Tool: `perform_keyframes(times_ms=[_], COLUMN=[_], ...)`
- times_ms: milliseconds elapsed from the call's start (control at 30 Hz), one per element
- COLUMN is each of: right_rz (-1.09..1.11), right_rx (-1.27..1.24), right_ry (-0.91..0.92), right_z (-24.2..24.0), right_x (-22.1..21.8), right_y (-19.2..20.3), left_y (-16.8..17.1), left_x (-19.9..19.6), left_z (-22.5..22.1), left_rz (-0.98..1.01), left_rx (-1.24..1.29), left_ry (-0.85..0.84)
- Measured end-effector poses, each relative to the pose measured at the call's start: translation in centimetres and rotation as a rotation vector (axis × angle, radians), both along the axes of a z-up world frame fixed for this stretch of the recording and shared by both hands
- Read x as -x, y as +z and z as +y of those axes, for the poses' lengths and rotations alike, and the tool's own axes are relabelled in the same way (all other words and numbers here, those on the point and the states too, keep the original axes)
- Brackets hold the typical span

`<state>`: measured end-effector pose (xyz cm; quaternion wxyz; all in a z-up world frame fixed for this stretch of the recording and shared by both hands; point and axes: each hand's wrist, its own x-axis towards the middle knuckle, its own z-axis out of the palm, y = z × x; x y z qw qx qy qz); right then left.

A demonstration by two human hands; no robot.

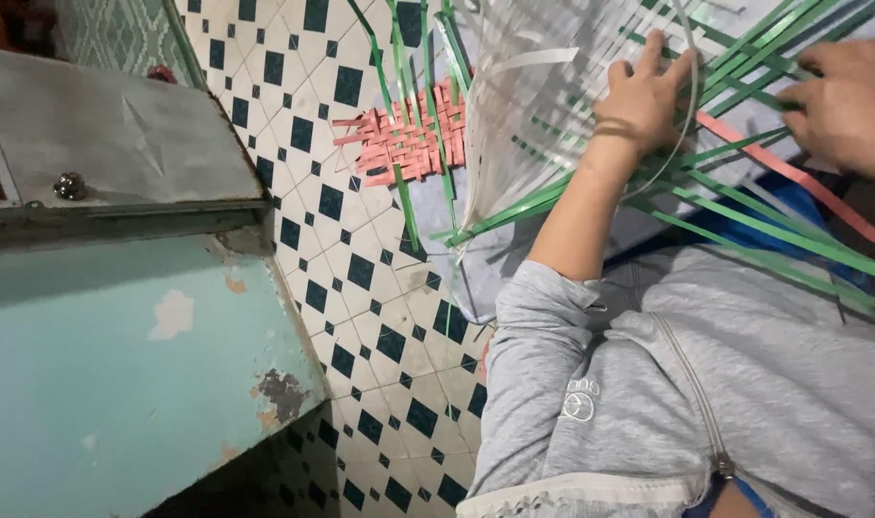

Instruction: A person is skillfully weaving green, pink, and white plastic strips together to create a woven product, likely a mat or a bag, on a tiled floor.

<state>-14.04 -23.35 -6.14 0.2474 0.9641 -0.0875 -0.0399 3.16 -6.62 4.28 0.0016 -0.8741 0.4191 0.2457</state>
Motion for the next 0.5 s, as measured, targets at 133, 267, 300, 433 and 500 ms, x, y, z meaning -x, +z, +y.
perform_keyframes(times_ms=[133,267,300,433,500], right_rz=[0.176,0.115,0.109,0.071,0.065], right_rx=[-0.166,-0.291,-0.274,-0.521,-0.643], right_ry=[-0.104,-0.018,0.042,-0.049,-0.071], right_z=[0.6,-0.1,-0.6,-0.8,-0.5], right_x=[-3.6,-8.3,-9.4,-12.2,-12.1], right_y=[6.8,8.6,7.6,5.6,5.4], left_y=[2.6,0.9,0.5,-0.5,-1.8], left_x=[0.3,0.4,0.4,0.3,0.0], left_z=[-0.4,0.0,0.1,0.0,-0.2], left_rz=[0.053,-0.018,-0.04,-0.069,-0.108], left_rx=[-0.097,-0.017,-0.007,-0.035,-0.041], left_ry=[0.016,-0.009,-0.017,-0.016,-0.033])
